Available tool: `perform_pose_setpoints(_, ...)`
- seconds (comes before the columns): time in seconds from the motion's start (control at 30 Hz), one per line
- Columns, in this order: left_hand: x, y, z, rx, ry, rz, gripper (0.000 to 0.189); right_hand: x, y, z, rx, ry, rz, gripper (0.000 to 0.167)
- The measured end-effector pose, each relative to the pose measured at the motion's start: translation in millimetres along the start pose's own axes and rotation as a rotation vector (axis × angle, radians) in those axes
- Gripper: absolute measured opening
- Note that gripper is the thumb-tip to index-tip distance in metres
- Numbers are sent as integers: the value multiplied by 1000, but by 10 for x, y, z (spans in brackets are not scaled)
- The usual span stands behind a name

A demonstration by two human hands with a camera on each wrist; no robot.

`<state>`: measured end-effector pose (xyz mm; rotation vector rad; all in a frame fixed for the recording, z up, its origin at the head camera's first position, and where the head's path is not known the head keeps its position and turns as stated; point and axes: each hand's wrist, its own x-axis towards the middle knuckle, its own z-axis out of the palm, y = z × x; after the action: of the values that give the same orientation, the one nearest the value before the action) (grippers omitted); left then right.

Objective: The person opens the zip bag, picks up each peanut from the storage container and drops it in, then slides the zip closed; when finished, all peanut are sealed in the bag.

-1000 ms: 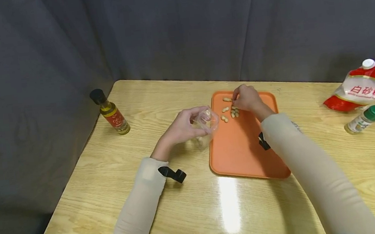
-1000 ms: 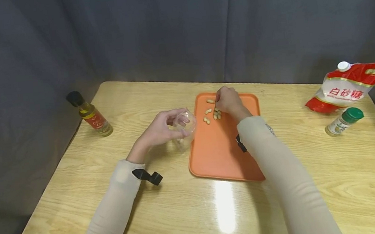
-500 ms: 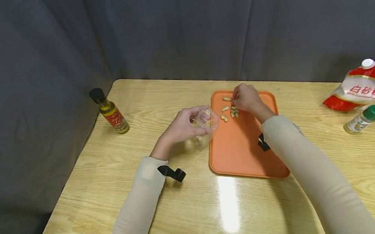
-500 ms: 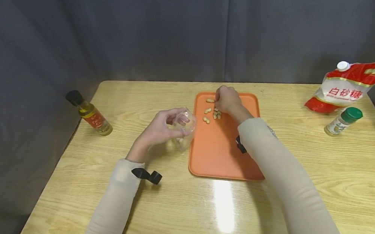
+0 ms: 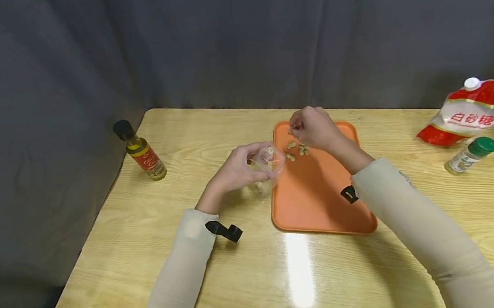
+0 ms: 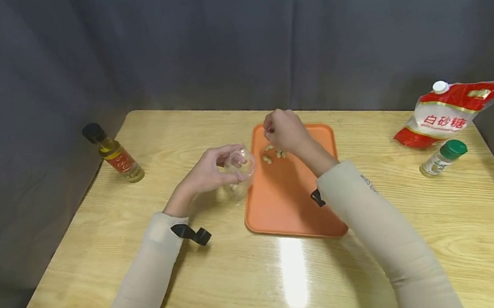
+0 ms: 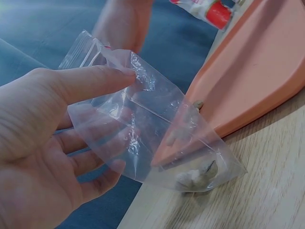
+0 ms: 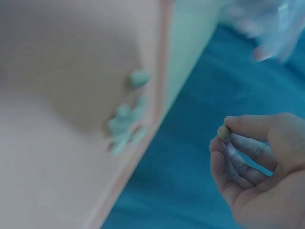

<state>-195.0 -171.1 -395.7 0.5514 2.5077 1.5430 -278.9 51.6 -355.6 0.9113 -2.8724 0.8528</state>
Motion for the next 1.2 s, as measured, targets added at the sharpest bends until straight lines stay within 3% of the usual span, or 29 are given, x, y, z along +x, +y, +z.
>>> perform_pose_setpoints(0.27,4,11,5,-15,-17,2,71,-199,-487,-103,45,-23,-143,13)
perform_pose_setpoints(0.43,12,-5,-18,-21,-22,46,63,-278,-664,-101,77,-42,-221,9)
perform_pose_setpoints(0.57,15,-12,-16,-42,-36,82,54,-301,-692,-69,86,-46,-235,7)
perform_pose_setpoints(1.2,15,-17,12,-50,-34,87,43,-319,-706,-21,137,-139,-213,12)
